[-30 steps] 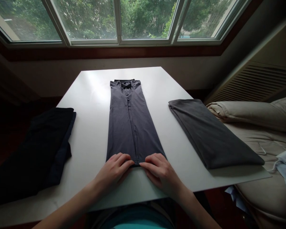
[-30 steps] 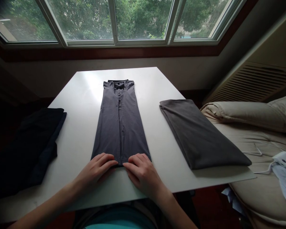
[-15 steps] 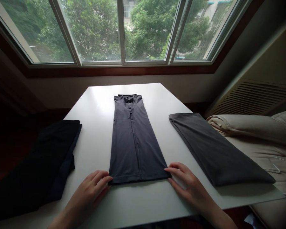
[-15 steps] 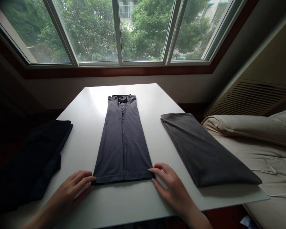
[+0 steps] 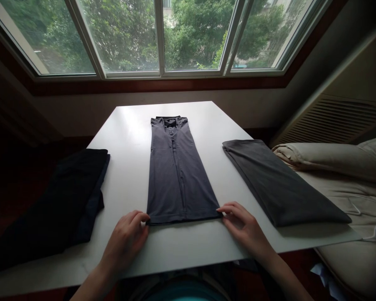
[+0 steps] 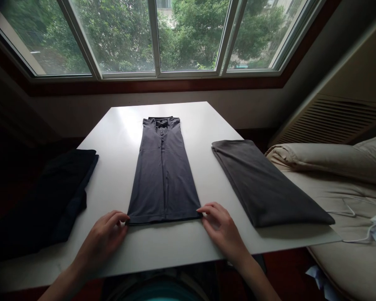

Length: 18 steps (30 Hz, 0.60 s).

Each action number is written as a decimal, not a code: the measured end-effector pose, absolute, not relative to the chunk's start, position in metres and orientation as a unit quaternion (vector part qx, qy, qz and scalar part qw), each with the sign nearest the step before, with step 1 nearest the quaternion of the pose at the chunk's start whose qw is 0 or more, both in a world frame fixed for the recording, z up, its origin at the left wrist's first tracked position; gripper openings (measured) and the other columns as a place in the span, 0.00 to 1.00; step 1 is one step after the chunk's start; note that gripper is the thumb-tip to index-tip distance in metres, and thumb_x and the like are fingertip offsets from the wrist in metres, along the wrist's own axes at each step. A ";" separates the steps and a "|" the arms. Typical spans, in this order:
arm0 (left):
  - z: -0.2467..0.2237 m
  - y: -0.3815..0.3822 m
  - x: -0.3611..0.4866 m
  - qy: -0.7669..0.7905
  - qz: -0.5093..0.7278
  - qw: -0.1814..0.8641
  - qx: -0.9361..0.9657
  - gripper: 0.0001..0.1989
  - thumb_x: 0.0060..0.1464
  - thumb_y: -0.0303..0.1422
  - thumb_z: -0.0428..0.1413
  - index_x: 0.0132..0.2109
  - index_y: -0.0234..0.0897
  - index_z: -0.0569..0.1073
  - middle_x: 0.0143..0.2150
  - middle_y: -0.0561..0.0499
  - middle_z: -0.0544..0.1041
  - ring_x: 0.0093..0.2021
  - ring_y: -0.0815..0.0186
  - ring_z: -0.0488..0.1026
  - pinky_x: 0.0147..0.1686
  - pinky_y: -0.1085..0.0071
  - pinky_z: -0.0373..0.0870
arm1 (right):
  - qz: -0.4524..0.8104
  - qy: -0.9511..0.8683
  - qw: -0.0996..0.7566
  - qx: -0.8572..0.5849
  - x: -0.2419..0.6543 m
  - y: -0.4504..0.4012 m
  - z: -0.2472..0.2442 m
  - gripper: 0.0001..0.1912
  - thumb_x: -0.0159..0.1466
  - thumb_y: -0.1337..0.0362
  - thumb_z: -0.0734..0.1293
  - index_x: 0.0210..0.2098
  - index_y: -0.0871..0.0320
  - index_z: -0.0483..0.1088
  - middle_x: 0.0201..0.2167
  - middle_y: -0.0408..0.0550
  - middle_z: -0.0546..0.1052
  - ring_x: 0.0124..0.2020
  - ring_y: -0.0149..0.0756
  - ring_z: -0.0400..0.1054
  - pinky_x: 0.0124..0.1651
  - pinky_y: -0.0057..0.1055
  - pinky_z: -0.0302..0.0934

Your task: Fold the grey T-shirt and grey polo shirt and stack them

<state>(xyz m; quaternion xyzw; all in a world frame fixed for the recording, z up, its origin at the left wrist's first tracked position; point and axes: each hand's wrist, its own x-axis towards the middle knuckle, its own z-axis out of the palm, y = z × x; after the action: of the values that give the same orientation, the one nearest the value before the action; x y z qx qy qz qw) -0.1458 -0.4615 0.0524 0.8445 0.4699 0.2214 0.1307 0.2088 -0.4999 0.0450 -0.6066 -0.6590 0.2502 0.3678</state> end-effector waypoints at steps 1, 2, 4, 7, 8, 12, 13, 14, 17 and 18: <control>0.052 -0.462 -0.145 0.477 0.224 0.136 0.839 0.06 0.60 0.29 0.51 0.45 0.39 0.69 0.40 0.50 0.74 0.39 0.61 0.73 0.41 0.64 0.70 | 0.255 -0.650 0.377 -0.609 0.207 -0.500 0.046 0.08 0.65 0.64 0.63 0.41 0.54 0.73 0.43 0.49 0.73 0.43 0.37 0.70 0.45 0.32 0.68; 0.052 -0.463 -0.143 0.482 0.227 0.140 0.834 0.06 0.60 0.29 0.51 0.44 0.39 0.69 0.40 0.50 0.74 0.39 0.62 0.73 0.40 0.64 0.70 | 0.255 -0.643 0.384 -0.611 0.205 -0.499 0.046 0.07 0.65 0.64 0.63 0.40 0.54 0.73 0.42 0.49 0.73 0.41 0.36 0.70 0.43 0.32 0.68; 0.051 -0.463 -0.142 0.492 0.232 0.146 0.826 0.05 0.60 0.30 0.51 0.44 0.39 0.69 0.39 0.50 0.74 0.37 0.62 0.72 0.40 0.63 0.69 | 0.246 -0.637 0.389 -0.618 0.203 -0.499 0.046 0.06 0.64 0.65 0.63 0.38 0.54 0.73 0.40 0.48 0.73 0.40 0.36 0.70 0.41 0.31 0.67; 0.051 -0.462 -0.139 0.501 0.234 0.156 0.818 0.05 0.60 0.30 0.51 0.42 0.39 0.69 0.38 0.51 0.73 0.36 0.62 0.72 0.39 0.64 0.68 | 0.225 -0.639 0.382 -0.628 0.200 -0.498 0.045 0.06 0.63 0.66 0.63 0.37 0.54 0.72 0.40 0.48 0.73 0.41 0.37 0.69 0.42 0.32 0.66; 0.051 -0.461 -0.138 0.503 0.233 0.159 0.817 0.05 0.60 0.30 0.51 0.42 0.39 0.69 0.37 0.51 0.73 0.36 0.62 0.72 0.39 0.64 0.68 | 0.220 -0.641 0.380 -0.630 0.199 -0.498 0.044 0.06 0.63 0.67 0.63 0.37 0.54 0.72 0.40 0.48 0.73 0.41 0.37 0.69 0.42 0.32 0.66; 0.053 -0.462 -0.137 0.515 0.226 0.165 0.811 0.04 0.59 0.30 0.50 0.40 0.39 0.69 0.36 0.51 0.73 0.35 0.62 0.72 0.39 0.64 0.67 | 0.209 -0.639 0.383 -0.634 0.198 -0.499 0.042 0.05 0.64 0.67 0.63 0.35 0.55 0.71 0.38 0.48 0.73 0.40 0.36 0.69 0.41 0.32 0.66; 0.054 -0.462 -0.138 0.518 0.226 0.166 0.808 0.04 0.59 0.30 0.50 0.40 0.39 0.70 0.35 0.51 0.73 0.35 0.62 0.71 0.39 0.64 0.67 | 0.208 -0.637 0.385 -0.635 0.198 -0.499 0.042 0.05 0.64 0.67 0.62 0.35 0.55 0.71 0.38 0.48 0.73 0.39 0.36 0.69 0.40 0.32 0.66; 0.054 -0.463 -0.139 0.521 0.227 0.168 0.805 0.04 0.59 0.30 0.50 0.40 0.39 0.70 0.34 0.52 0.73 0.34 0.62 0.71 0.38 0.64 0.67 | 0.208 -0.636 0.386 -0.635 0.198 -0.500 0.042 0.05 0.64 0.67 0.62 0.34 0.55 0.71 0.37 0.48 0.73 0.39 0.36 0.69 0.40 0.32 0.66; 0.053 -0.466 -0.141 0.533 0.228 0.172 0.796 0.04 0.59 0.31 0.51 0.40 0.39 0.70 0.32 0.53 0.73 0.31 0.63 0.70 0.37 0.65 0.67 | 0.207 -0.633 0.389 -0.636 0.200 -0.501 0.041 0.04 0.64 0.67 0.63 0.33 0.55 0.70 0.36 0.48 0.73 0.39 0.36 0.69 0.41 0.32 0.66; 0.053 -0.466 -0.142 0.534 0.230 0.172 0.795 0.04 0.59 0.31 0.51 0.39 0.39 0.70 0.31 0.53 0.73 0.31 0.63 0.70 0.37 0.65 0.67 | 0.207 -0.633 0.390 -0.636 0.200 -0.501 0.040 0.04 0.63 0.67 0.63 0.33 0.55 0.70 0.36 0.48 0.73 0.39 0.36 0.69 0.41 0.32 0.66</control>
<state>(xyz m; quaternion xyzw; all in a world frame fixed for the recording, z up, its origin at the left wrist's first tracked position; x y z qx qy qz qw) -0.1423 -0.4663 0.0529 0.7952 0.5342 0.2296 0.1720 0.2000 -0.5008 0.0404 -0.6362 -0.6326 0.2074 0.3898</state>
